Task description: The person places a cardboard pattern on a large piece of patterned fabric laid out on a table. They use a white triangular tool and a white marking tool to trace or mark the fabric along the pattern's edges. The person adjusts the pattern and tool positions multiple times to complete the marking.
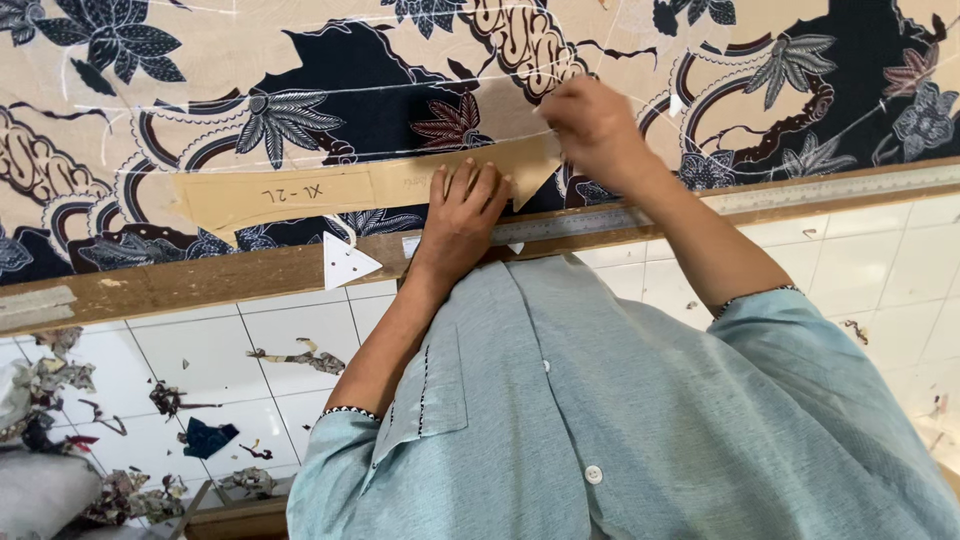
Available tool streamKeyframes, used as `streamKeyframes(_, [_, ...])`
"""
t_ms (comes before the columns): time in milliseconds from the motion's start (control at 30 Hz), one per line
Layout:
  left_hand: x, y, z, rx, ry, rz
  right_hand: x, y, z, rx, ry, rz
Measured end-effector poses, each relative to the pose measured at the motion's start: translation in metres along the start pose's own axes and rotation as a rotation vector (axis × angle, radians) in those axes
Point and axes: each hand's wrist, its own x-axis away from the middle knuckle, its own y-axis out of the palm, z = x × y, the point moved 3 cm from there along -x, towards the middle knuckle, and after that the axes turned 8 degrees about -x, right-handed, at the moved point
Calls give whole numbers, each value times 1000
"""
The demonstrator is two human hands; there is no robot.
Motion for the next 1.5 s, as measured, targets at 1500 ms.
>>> streamKeyframes(1500, [9,19,1,-3,-6,65,-51,72,-43,-26,-296,-236])
